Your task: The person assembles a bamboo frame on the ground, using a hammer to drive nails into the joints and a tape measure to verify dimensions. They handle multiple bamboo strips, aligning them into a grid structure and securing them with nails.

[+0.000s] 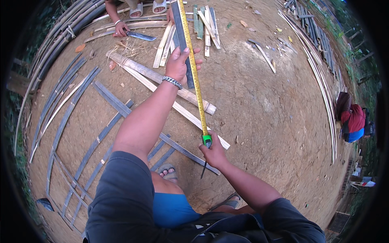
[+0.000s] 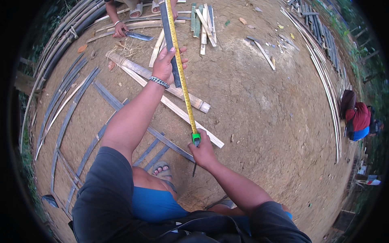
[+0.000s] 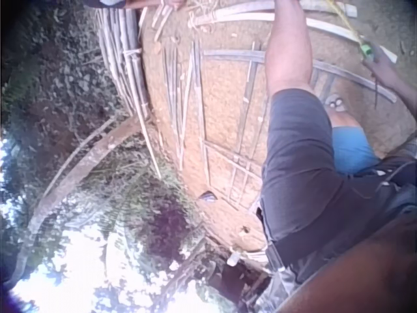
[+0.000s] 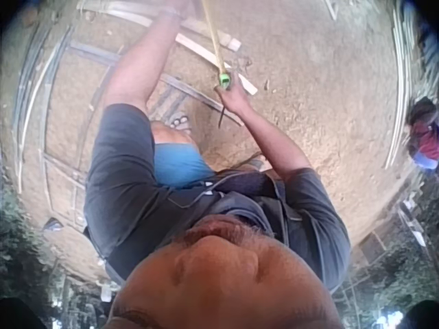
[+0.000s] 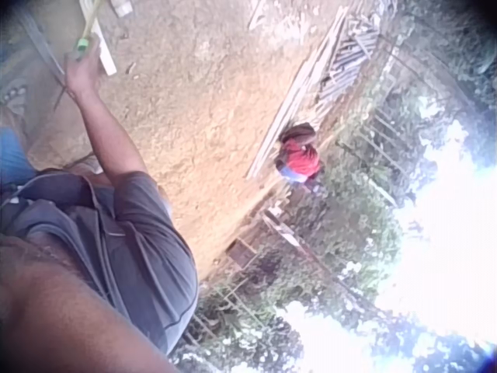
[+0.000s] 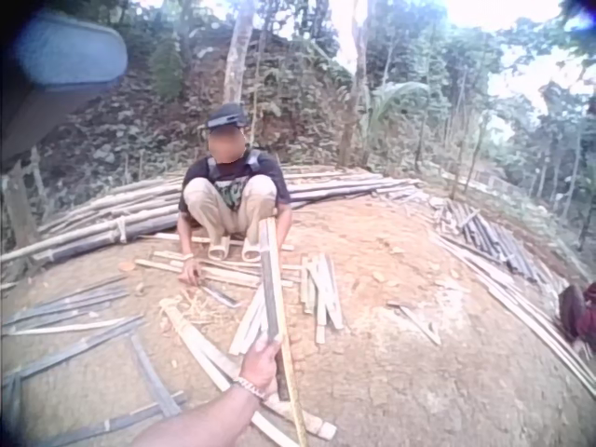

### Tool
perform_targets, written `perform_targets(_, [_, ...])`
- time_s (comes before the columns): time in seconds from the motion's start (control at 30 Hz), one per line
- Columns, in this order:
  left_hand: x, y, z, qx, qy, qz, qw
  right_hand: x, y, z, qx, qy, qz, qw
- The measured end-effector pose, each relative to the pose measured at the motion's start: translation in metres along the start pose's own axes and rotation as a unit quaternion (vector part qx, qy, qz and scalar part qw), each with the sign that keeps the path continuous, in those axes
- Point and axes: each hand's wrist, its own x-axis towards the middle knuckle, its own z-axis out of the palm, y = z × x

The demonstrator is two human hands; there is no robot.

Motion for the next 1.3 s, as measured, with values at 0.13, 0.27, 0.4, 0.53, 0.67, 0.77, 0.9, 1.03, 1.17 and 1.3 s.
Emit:
perform_targets(0.13, [-0.002,0.002,0.005,-0.009,0.0,-0.003,1.0,-0.001,0.0,-0.003,-0.003,0.005,-0.007,1.0])
perform_targets(0.27, [-0.003,0.0,0.006,-0.009,0.004,-0.006,1.0,-0.003,0.0,-0.003,-0.003,0.002,-0.006,1.0])
perform_targets(0.4, [-0.003,-0.002,0.005,-0.008,0.0,-0.005,1.0,-0.004,-0.001,-0.002,-0.002,0.0,-0.007,1.0])
perform_targets(0.53, [-0.003,-0.002,0.006,-0.003,0.002,-0.005,1.0,-0.003,0.003,-0.002,-0.005,0.007,-0.019,1.0])
perform_targets(0.67, [-0.004,-0.004,0.007,0.005,0.004,-0.004,1.0,-0.006,0.004,-0.002,0.003,0.006,-0.013,1.0])
perform_targets(0.77, [-0.005,-0.006,0.009,-0.009,0.002,0.002,1.0,-0.005,0.008,-0.002,0.007,0.004,-0.012,1.0])
perform_targets(0.9, [-0.005,-0.008,0.01,0.001,0.001,-0.002,1.0,-0.004,0.014,0.0,0.01,0.005,-0.014,1.0])
perform_targets(1.03, [-0.003,-0.011,0.008,0.007,-0.001,-0.007,1.0,-0.004,0.015,0.0,0.017,0.003,-0.011,1.0])
perform_targets(1.17, [-0.005,-0.014,0.011,0.011,0.003,-0.01,1.0,-0.004,0.02,0.0,0.017,0.004,-0.01,1.0])
perform_targets(1.3, [-0.006,-0.015,0.013,0.009,0.003,-0.012,1.0,-0.004,0.023,-0.001,0.014,0.004,-0.012,1.0])
